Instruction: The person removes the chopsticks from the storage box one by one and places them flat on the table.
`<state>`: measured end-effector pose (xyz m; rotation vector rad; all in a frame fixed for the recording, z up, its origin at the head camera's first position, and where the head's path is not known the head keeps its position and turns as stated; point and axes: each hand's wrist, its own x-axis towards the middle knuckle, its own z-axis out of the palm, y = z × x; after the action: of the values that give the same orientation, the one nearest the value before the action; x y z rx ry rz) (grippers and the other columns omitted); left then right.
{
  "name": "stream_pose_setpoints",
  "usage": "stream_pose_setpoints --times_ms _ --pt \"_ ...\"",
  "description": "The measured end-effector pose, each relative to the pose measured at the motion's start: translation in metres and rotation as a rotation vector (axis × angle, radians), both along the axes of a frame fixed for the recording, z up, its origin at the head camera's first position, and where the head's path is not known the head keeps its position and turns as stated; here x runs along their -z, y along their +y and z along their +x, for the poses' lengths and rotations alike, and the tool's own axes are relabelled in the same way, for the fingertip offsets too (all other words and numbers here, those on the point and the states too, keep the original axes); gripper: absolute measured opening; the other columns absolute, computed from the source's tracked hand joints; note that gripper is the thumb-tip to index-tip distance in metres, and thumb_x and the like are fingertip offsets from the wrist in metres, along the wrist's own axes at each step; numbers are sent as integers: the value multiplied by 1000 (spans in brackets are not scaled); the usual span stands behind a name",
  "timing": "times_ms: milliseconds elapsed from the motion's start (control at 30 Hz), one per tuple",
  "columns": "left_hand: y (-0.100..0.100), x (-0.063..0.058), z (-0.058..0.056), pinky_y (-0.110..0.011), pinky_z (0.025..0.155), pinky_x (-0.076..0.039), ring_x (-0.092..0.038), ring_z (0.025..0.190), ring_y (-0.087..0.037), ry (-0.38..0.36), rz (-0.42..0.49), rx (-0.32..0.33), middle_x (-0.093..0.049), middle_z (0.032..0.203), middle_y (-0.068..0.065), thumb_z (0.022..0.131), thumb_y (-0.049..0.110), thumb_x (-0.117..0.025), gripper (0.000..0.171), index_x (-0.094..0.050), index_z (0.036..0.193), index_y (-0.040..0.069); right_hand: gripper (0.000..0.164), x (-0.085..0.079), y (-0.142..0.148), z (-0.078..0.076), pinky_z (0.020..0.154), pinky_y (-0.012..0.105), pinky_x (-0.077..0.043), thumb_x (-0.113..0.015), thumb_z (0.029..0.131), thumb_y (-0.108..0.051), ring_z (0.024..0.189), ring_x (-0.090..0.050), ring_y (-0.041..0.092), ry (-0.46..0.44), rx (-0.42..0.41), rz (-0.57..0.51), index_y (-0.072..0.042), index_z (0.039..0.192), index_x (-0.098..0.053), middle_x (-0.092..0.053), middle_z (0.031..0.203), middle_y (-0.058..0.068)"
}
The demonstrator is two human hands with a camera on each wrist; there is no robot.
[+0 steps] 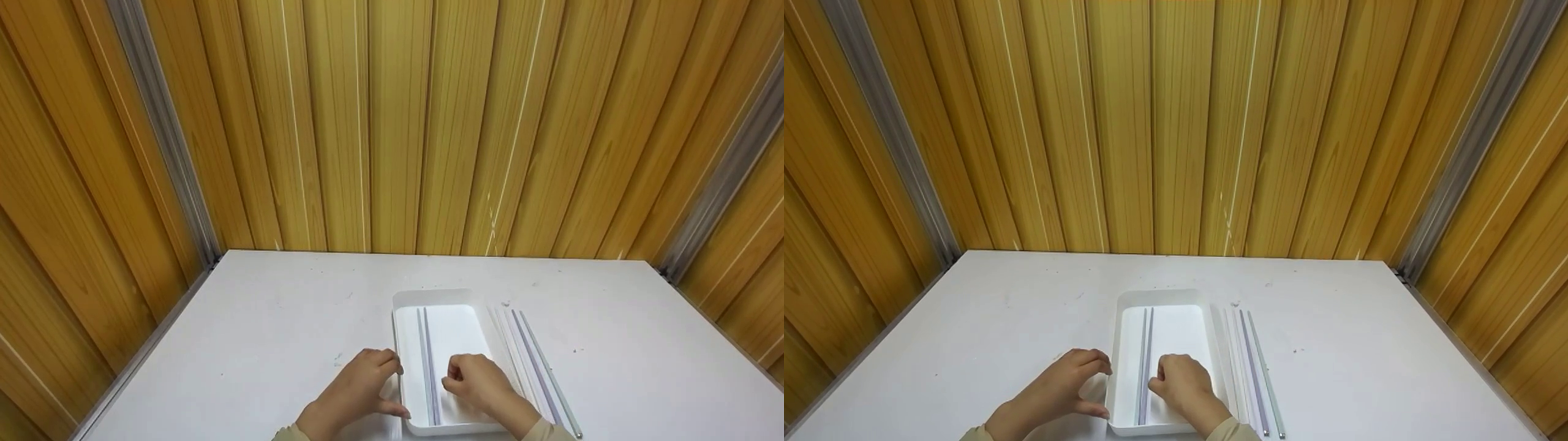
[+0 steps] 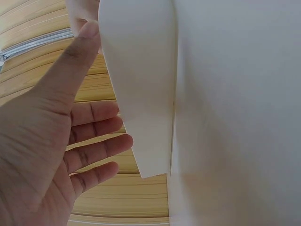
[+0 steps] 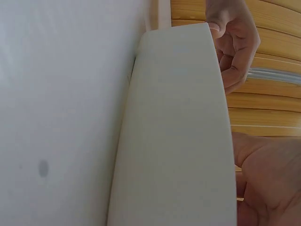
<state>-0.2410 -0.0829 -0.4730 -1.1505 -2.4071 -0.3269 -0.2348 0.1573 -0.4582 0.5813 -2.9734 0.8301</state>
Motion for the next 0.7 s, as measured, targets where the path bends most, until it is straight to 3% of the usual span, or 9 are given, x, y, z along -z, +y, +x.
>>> stream_pose_setpoints --times_ms 300,500,700 --pt "-1 -2 1 -25 90 -53 -62 92 -11 -9 6 4 -63 101 5 66 62 -72 60 -66 97 11 14 6 -12 0 52 22 -45 -65 83 -19 58 -48 8 -53 5 20 -9 74 -61 -56 66 -5" --pt "-1 2 -1 -23 87 -54 -62 88 -9 43 30 19 -63 98 6 63 61 -74 59 -66 94 11 15 9 -20 -2 49 20 -41 -65 81 -18 56 -47 9 -89 43 43 -11 70 -58 -54 64 -5" --pt "0 2 -2 -23 85 -54 -61 86 -9 68 43 30 -63 96 6 63 61 -75 59 -65 93 12 15 12 -24 -3 48 21 -39 -66 79 -15 55 -46 10 -67 69 65 -11 67 -57 -52 62 -4"
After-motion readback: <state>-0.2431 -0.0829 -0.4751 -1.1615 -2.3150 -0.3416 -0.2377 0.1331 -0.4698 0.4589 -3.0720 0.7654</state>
